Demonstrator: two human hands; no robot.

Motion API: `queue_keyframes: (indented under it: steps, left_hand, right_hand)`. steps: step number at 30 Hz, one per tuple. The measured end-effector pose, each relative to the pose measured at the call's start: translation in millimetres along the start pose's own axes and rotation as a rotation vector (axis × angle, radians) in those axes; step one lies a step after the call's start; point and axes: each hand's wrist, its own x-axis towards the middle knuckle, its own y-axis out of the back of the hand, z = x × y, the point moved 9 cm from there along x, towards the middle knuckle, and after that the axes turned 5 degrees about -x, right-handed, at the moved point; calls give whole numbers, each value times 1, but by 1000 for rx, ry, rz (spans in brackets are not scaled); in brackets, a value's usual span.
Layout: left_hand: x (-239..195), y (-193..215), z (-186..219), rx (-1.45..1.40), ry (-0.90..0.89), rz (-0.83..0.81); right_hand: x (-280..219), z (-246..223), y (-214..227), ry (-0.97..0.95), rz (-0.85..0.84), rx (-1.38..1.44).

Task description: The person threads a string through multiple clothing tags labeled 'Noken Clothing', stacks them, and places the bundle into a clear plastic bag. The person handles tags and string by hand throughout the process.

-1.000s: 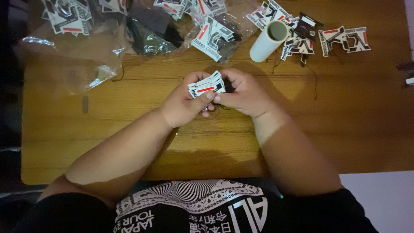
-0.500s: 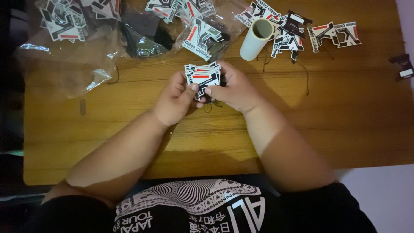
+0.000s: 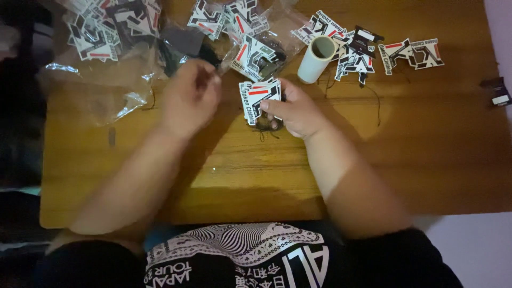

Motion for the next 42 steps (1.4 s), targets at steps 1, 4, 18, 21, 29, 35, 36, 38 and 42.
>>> queue_keyframes:
  steps: [1,4,18,21,29,35,36,38,42]
  left_hand:
    - [12,3,16,104,-68,-74]
    - [63,7,13,353,-195,-98]
    - [104,-12,-4,369,583,-405]
    - [110,-16,-8,341,554,-387]
    - [132,-5,-45,129,362,-125]
    - [133,43,-18,-39,-165,283]
    - [126,45,-17,-38,-166,283]
    - [113,30,-50,-783,173,163]
    - [47,12,-20,-1250,246,-164]
  right_hand:
    - [2,11,3,-94,-22,-42]
    - [6,24,7,-175,-56,-70]
    - [1,21,3,-272,-95,-145]
    - [7,22,3,-180,-120,-52]
    - [1,15,-1,-237,-146,-106]
    - [2,23,3,-259,-103,-112]
    - [5,28,6,-258,-104,-111]
    - [9,37,11,-234,-100,-76]
    - [4,31,7,-217,-170,-86]
